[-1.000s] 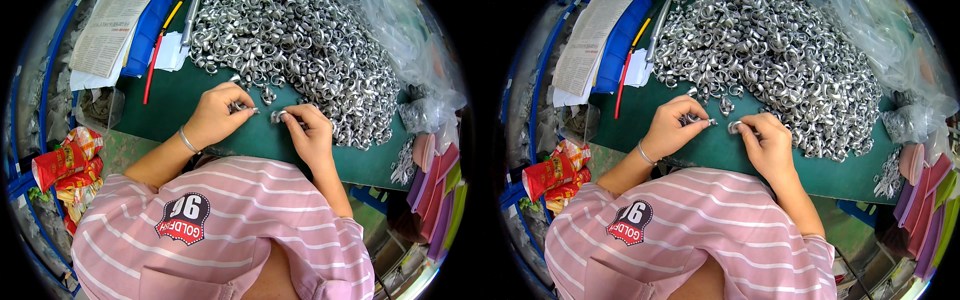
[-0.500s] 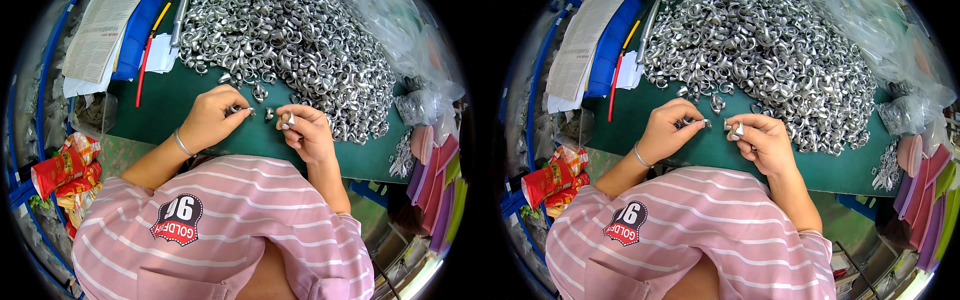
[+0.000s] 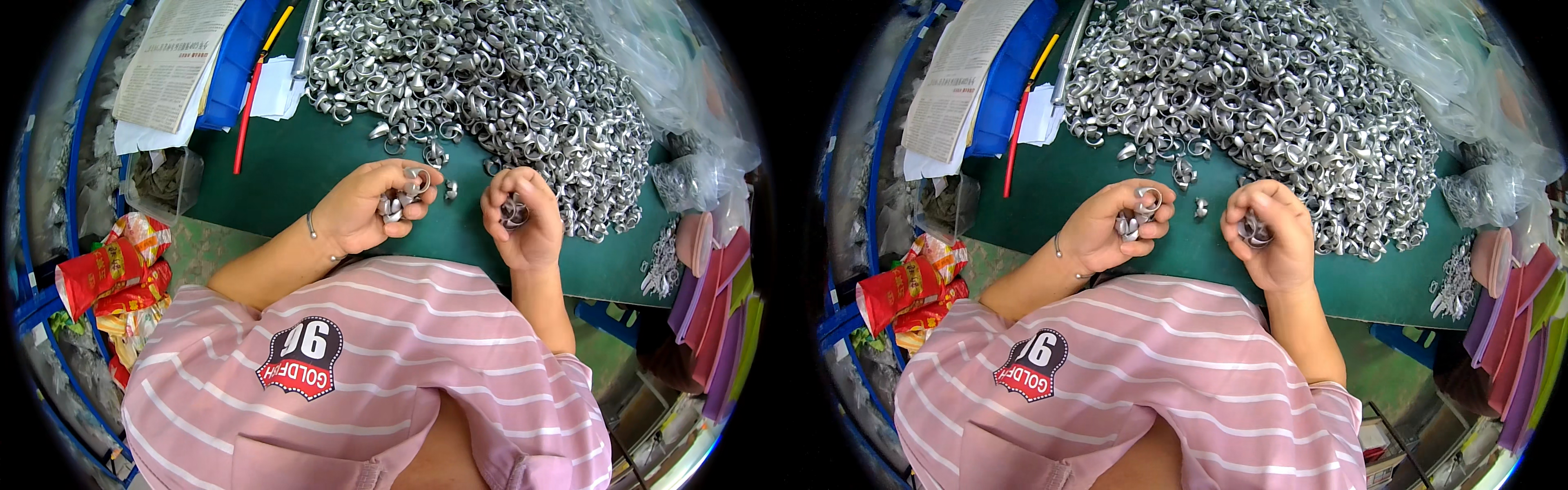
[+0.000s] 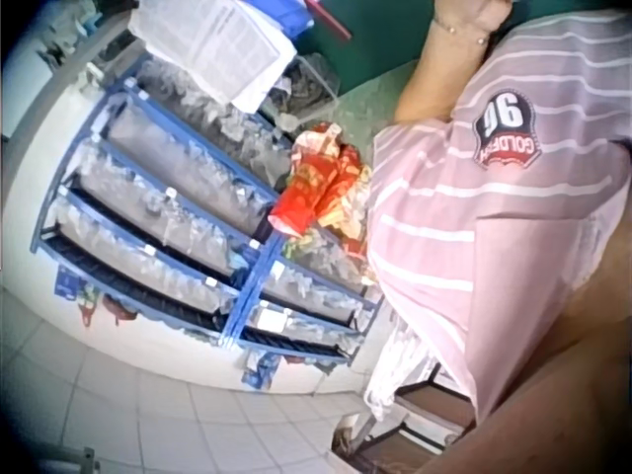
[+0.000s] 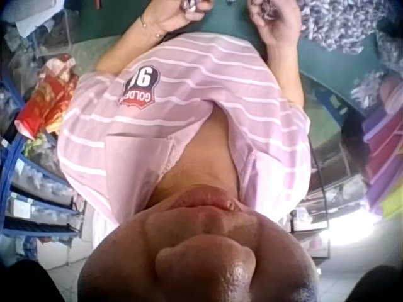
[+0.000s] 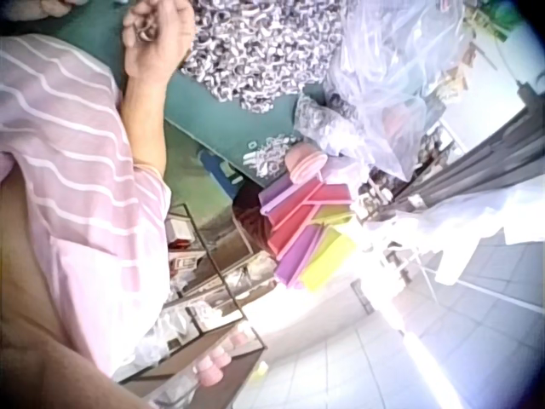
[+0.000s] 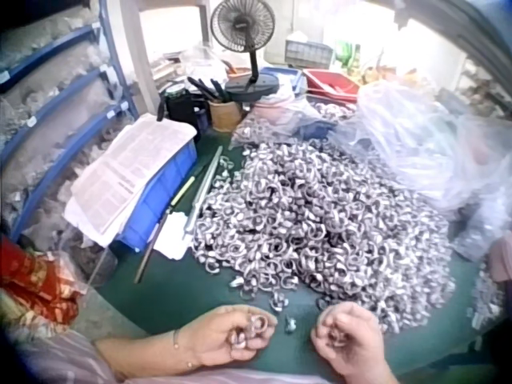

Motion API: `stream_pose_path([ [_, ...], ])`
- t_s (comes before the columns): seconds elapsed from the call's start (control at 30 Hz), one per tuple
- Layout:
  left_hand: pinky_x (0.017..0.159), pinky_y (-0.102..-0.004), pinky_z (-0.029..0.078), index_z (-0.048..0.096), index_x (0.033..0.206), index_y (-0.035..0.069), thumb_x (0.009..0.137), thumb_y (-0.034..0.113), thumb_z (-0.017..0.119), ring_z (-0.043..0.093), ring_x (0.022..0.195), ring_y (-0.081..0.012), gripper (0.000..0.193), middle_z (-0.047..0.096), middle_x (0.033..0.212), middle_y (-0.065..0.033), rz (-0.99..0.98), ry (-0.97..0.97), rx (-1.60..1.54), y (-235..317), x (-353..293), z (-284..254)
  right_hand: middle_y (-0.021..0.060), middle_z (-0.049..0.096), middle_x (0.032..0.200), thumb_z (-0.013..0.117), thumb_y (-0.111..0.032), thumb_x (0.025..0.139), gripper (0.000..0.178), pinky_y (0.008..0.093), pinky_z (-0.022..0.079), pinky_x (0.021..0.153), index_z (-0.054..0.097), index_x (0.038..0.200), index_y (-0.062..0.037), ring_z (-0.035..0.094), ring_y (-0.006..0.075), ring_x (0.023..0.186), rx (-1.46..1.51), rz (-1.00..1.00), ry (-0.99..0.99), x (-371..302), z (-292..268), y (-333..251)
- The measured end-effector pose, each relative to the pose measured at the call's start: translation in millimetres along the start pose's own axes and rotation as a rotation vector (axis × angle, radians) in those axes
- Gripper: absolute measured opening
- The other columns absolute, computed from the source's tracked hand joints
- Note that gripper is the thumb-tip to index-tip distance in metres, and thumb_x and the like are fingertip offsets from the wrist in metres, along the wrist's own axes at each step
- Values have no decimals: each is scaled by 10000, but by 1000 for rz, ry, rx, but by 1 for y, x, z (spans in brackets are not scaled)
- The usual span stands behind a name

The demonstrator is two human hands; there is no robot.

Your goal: The person sits at a green workbench and assembles small, silver-colored metal rings by hand. They pick up individual rings from a large pile, fit them together, and place the assembled pieces back onto the table. The process is repetitive and involves handling the metal components directly without tools.

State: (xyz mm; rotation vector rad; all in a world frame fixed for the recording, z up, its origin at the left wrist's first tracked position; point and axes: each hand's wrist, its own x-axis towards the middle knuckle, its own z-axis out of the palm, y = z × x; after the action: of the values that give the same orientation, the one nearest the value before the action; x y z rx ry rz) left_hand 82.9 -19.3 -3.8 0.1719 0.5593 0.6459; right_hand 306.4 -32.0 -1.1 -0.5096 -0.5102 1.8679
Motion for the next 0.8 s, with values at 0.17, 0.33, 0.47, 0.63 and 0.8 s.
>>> stream_pose_path([
  [0.17,407,-203,363,537,1115,-49,832,110,424,492,669,-121,344,538,829,-72,125,84,193,2,-2,7,67,588,718,653,-50,782,103,234,450,527,611,859,5,560,135,587,-1336,-223,212,-1,22,10],
  [0.33,416,-185,368,510,1169,-41,831,103,490,496,677,-91,368,547,837,-57,147,67,296,4,-3,8,125,554,784,672,-33,726,212,316,472,575,597,922,-8,583,262,664,-1683,-183,94,0,26,14],
  [0.47,418,-175,371,521,1117,-8,820,74,576,495,636,-77,313,565,817,-62,149,122,470,2,-5,12,140,564,769,661,-23,726,175,333,471,573,595,887,-3,594,287,678,-1659,-241,72,1,16,17],
  [0.63,417,-166,372,524,1008,34,818,60,593,497,623,-70,204,563,815,-59,171,129,389,3,-4,14,99,614,731,626,-32,799,60,244,445,492,602,832,12,576,161,568,-1111,74,225,-2,18,12],
  [0.8,412,-170,367,508,983,47,804,53,597,497,648,-83,200,541,825,-54,168,72,362,2,-5,9,100,616,751,587,-63,852,97,181,348,374,582,901,21,558,114,560,-210,242,94,-3,13,4],
])
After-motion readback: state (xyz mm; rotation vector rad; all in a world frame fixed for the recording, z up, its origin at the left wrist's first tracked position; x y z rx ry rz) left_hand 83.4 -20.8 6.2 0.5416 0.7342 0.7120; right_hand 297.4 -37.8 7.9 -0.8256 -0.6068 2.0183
